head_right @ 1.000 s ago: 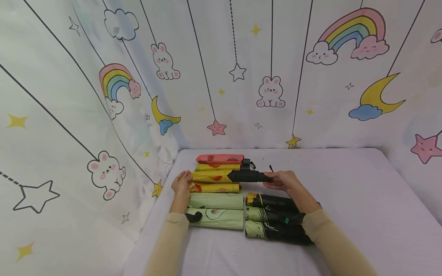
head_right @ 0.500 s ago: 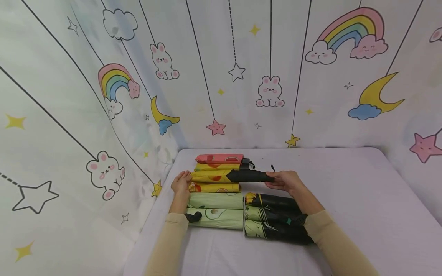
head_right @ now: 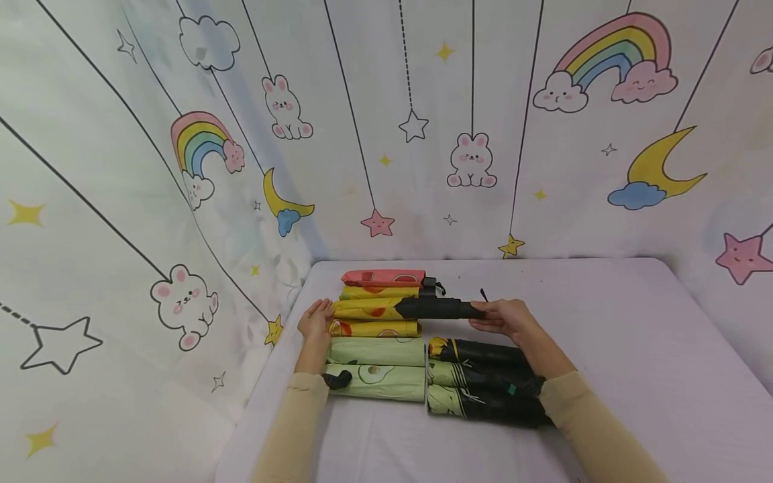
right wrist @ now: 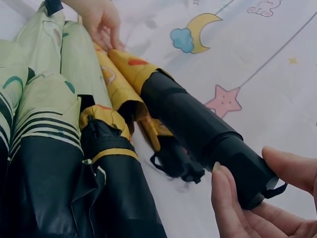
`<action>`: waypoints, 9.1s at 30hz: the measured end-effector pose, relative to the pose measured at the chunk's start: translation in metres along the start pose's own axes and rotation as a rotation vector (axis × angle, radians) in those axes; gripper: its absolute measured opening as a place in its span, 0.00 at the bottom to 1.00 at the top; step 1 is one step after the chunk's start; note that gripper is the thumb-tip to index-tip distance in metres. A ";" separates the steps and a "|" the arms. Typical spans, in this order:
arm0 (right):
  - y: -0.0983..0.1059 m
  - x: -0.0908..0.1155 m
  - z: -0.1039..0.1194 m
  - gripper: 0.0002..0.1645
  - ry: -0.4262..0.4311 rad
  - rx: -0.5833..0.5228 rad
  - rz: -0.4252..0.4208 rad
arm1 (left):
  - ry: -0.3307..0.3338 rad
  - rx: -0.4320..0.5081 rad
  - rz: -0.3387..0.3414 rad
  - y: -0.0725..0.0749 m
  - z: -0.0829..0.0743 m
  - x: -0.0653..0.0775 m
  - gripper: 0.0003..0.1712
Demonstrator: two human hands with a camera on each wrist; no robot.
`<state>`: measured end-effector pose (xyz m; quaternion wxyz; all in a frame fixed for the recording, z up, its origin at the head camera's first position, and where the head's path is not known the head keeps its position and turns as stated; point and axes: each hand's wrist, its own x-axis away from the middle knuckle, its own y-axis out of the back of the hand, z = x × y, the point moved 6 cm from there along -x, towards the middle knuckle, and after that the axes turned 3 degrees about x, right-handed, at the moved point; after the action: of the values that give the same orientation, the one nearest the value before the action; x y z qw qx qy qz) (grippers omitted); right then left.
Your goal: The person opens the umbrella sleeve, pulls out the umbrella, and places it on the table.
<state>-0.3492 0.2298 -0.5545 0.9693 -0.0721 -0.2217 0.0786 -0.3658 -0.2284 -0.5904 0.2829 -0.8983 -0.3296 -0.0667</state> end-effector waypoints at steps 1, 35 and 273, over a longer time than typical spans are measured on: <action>0.001 0.001 0.000 0.41 -0.001 -0.002 -0.001 | 0.001 0.001 0.001 0.000 0.000 0.000 0.31; 0.025 0.016 0.001 0.05 0.029 -0.025 0.067 | -0.009 0.035 0.003 0.002 0.002 -0.004 0.30; -0.094 -0.101 0.004 0.36 0.085 0.165 -0.058 | 0.068 -0.213 0.104 -0.025 0.009 -0.032 0.25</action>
<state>-0.4291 0.1200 -0.5771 0.9823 0.0113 -0.1752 0.0654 -0.4071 -0.2255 -0.5964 0.1999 -0.9364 -0.2638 -0.1170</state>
